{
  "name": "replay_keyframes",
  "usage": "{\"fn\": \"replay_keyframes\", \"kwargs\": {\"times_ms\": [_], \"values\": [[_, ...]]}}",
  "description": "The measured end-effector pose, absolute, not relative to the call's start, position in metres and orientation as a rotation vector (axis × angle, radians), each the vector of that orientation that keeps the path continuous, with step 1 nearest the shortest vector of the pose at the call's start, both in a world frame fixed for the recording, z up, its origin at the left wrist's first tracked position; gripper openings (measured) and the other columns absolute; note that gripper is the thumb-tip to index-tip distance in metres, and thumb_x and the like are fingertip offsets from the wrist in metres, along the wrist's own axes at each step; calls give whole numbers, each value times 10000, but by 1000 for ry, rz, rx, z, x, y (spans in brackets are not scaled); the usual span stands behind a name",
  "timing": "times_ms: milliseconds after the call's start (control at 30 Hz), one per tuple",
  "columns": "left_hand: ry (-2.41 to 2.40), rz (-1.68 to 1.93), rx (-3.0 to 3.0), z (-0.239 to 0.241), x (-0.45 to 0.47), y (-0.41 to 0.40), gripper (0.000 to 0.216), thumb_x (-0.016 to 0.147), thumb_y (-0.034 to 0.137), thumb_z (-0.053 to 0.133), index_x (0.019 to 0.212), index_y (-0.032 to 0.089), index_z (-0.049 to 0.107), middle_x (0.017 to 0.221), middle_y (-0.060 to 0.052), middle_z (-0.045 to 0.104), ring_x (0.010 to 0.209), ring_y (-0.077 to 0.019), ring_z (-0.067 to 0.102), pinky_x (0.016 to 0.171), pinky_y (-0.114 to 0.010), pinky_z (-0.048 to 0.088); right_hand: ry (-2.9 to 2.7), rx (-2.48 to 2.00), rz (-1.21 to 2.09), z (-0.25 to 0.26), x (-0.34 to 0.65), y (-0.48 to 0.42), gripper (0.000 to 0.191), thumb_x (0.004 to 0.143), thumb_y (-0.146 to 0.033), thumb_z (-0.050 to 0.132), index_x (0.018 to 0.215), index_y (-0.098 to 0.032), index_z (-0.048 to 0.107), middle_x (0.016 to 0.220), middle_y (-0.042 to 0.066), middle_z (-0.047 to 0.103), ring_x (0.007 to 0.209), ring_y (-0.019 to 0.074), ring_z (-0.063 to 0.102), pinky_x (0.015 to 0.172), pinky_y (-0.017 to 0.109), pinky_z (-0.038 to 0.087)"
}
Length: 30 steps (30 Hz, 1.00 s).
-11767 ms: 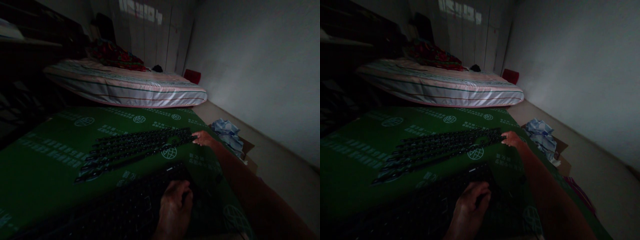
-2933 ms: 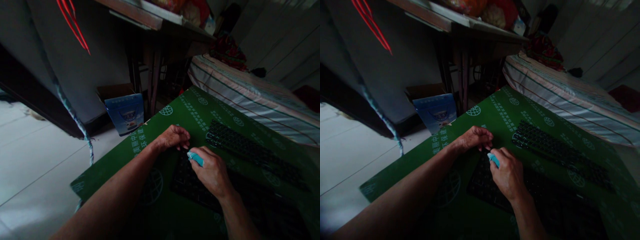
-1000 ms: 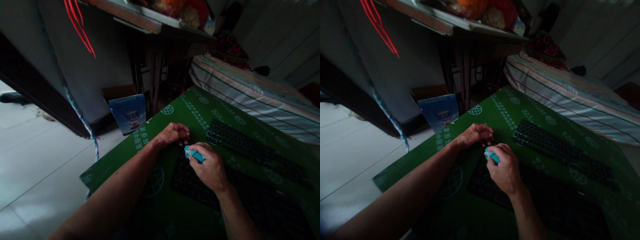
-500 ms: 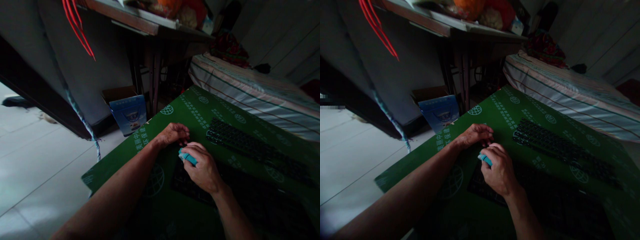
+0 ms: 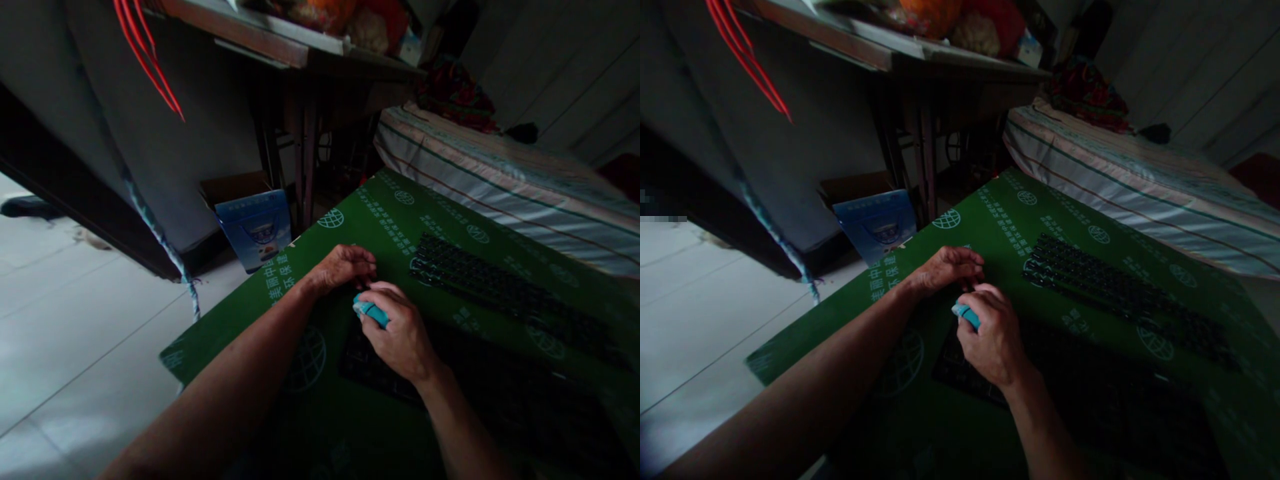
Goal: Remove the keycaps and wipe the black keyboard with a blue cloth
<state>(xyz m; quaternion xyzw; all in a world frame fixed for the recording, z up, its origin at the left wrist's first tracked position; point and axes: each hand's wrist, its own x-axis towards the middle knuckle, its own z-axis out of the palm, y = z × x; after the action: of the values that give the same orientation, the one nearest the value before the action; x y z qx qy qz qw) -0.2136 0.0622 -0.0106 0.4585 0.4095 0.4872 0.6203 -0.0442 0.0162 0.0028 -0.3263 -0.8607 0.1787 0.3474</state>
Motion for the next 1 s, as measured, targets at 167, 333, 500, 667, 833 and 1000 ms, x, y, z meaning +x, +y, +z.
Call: {"fn": "replay_keyframes", "kwargs": {"times_ms": [167, 333, 500, 667, 833, 1000], "values": [[945, 1122, 1053, -12, -214, 63, 166, 723, 140, 688, 868, 92, 625, 696, -42, 694, 545, -118, 656, 466, -181, 483, -2216, -856, 508, 0, -49, 13, 213, 736, -105, 558, 882, -210, 672, 913, 72, 683, 970, 226, 603, 908, 399, 496], [937, 1115, 1084, -13, -216, 63, 205, 715, 179, 709, 880, 92, 625, 707, -49, 700, 561, -126, 659, 480, -195, 491, -2031, -959, 686, 11, -38, 21, 184, 752, -156, 578, 907, -195, 670, 925, 67, 688, 856, 182, 644, 811, 322, 534], [972, 1080, 1108, -11, -216, 63, 202, 724, 170, 695, 898, 91, 629, 715, -47, 698, 551, -121, 652, 466, -190, 482, -1966, -1088, 693, 14, -22, 32, 210, 757, -186, 601, 953, -196, 677, 862, 32, 721, 726, 154, 660, 709, 279, 545], [983, 1065, 1125, -12, -215, 64, 210, 718, 185, 721, 884, 98, 628, 661, -27, 682, 539, -112, 642, 475, -185, 484, -2160, -958, 590, 9, -25, 31, 291, 738, -112, 573, 989, -212, 682, 948, 44, 721, 852, 172, 660, 803, 311, 539], [975, 1030, 1168, -15, -214, 63, 228, 699, 204, 735, 876, 100, 635, 629, -11, 670, 547, -110, 644, 485, -177, 480, -2415, -833, 422, 11, -26, 29, 387, 683, -15, 518, 969, -211, 689, 961, 52, 717, 936, 206, 629, 869, 363, 516], [956, 1002, 1168, -15, -215, 63, 264, 667, 183, 730, 904, 103, 645, 692, -28, 702, 568, -109, 647, 496, -178, 465, -2465, -923, 363, 16, -21, 28, 358, 695, -16, 513, 951, -203, 680, 946, 53, 707, 914, 213, 621, 852, 361, 509]]}}
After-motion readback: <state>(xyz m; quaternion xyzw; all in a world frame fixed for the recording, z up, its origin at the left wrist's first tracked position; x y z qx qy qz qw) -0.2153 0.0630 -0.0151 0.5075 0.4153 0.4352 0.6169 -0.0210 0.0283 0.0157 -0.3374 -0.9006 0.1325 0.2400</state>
